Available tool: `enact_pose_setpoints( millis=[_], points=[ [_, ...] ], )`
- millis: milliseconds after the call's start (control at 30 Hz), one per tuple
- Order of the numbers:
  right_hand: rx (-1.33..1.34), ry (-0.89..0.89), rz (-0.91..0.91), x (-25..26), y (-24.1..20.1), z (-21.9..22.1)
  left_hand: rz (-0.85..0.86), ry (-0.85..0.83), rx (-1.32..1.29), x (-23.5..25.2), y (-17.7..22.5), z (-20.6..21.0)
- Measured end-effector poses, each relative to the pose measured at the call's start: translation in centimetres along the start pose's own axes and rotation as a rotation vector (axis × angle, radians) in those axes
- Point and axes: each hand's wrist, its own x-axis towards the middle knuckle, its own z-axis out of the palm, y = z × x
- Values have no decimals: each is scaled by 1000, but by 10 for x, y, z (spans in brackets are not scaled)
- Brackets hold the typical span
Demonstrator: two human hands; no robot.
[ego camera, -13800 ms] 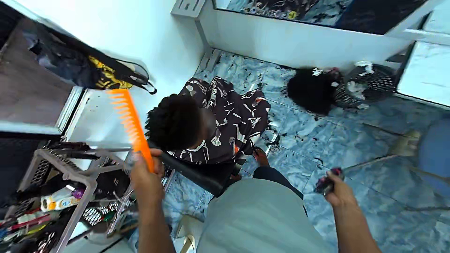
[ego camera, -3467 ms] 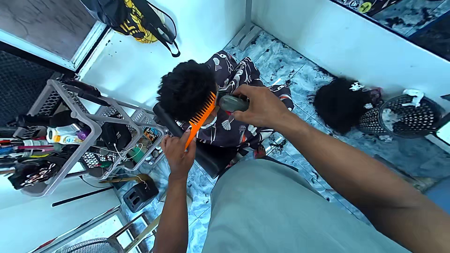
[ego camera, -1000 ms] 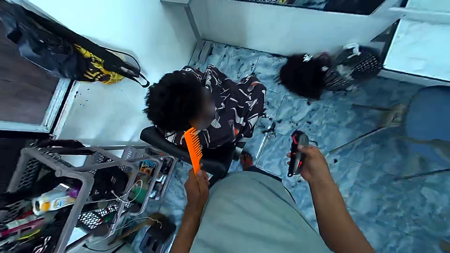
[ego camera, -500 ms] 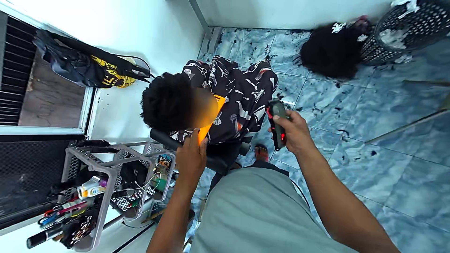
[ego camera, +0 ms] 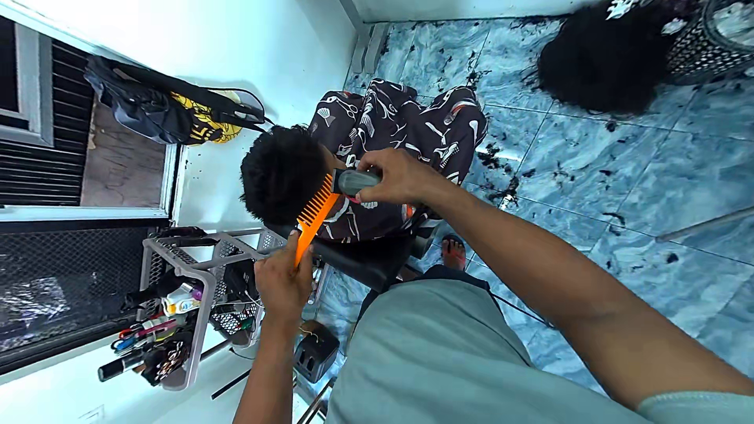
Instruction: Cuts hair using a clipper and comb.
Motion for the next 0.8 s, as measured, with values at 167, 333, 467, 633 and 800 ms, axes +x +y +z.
enact_pose_setpoints(
  millis=[167, 333, 467, 633, 800],
  points=[
    [-37, -49, 5, 17, -5, 0, 4, 24, 25, 5, 0, -2],
    [-15, -62, 23, 19, -12, -1, 14, 50, 45, 6, -1, -1],
    [1, -42, -2, 18, -13, 0, 29, 74, 49, 6, -2, 2],
    [98, -33, -50, 13, -14, -2, 38, 134, 37, 6, -3, 3],
    [347, 87, 54, -22, 17, -8, -298, 427, -368, 15, -7, -25]
  ],
)
